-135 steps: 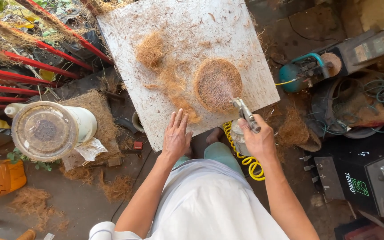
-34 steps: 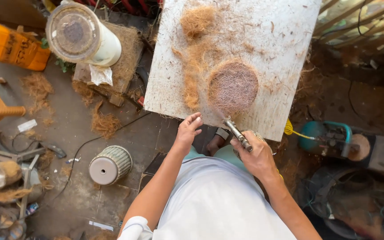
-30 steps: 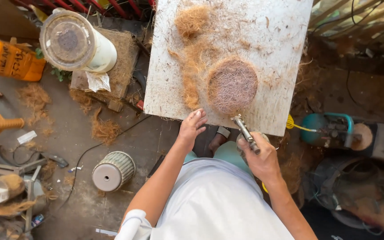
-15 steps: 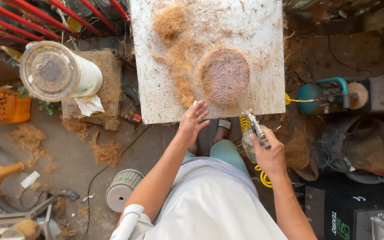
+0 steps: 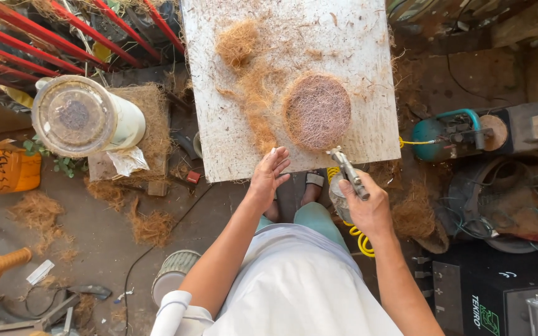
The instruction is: The person sprays a circular coconut fiber mat with a spray gun, then uses a hairdryer to dry it. They then place the mat on a workbench and rub its surface with a green glass bottle to smooth or compact the fibers.
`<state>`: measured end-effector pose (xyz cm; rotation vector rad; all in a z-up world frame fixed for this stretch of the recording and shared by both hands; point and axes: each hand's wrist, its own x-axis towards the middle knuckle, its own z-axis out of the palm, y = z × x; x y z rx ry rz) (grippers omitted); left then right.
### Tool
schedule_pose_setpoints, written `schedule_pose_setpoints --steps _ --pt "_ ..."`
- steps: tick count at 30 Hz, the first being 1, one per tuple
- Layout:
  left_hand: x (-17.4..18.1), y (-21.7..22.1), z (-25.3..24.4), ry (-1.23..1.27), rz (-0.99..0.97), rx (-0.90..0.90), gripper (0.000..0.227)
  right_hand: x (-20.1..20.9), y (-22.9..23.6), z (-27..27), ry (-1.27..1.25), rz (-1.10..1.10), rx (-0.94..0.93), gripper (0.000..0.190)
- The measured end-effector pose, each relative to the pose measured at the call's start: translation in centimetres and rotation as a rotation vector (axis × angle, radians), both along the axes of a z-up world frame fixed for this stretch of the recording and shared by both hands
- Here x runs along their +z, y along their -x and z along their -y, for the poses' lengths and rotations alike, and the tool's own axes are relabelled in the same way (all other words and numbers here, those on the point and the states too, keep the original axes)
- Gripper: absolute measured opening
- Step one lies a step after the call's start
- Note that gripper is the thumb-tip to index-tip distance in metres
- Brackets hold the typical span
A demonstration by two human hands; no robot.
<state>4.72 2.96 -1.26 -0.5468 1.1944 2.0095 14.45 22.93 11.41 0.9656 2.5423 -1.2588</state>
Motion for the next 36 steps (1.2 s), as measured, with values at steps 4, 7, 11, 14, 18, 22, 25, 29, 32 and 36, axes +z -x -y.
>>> schedule_pose_setpoints --steps 4,7,11,14,18,22,25,29,32,36 --pt "-0.3 -0.1 0.9 0.001 -0.006 0.006 0.065 -1.8 0.9 1.8 0.005 -0.01 0.075 0.039" --pt "-0.7 -0.4 1.6 -0.002 -0.004 0.02 0.065 -2.2 1.9 3.0 -0.026 -0.008 0.129 0.038" --pt "-0.9 -1.0 2.9 0.003 -0.005 0.057 0.067 -2.7 2.5 3.6 -0.037 0.023 0.087 0.033" --pt "-0.4 -1.3 3.9 0.015 -0.008 0.079 0.066 -2.4 2.5 3.5 -0.032 0.007 0.036 0.032" --pt "-0.9 -1.5 5.0 0.03 -0.003 0.086 0.065 -2.1 2.4 2.8 -0.052 -0.033 -0.02 0.035" --pt "-0.4 -1.5 5.1 0.038 0.007 0.078 0.064 -2.3 2.3 3.0 -0.034 -0.011 -0.018 0.037" --pt "-0.1 -1.4 4.9 0.046 0.007 0.073 0.065 -3.2 1.8 3.3 -0.022 0.007 0.012 0.032" --pt "0.2 -1.3 4.9 0.05 -0.002 0.06 0.064 -2.5 1.9 4.1 -0.011 0.016 0.034 0.036" --pt "0.9 -1.4 5.1 0.068 -0.006 0.05 0.064 -3.2 1.5 3.6 -0.007 0.034 0.011 0.035" --pt "1.1 -1.2 5.3 0.121 -0.026 0.037 0.063 -3.6 1.2 2.3 -0.043 0.041 -0.045 0.035"
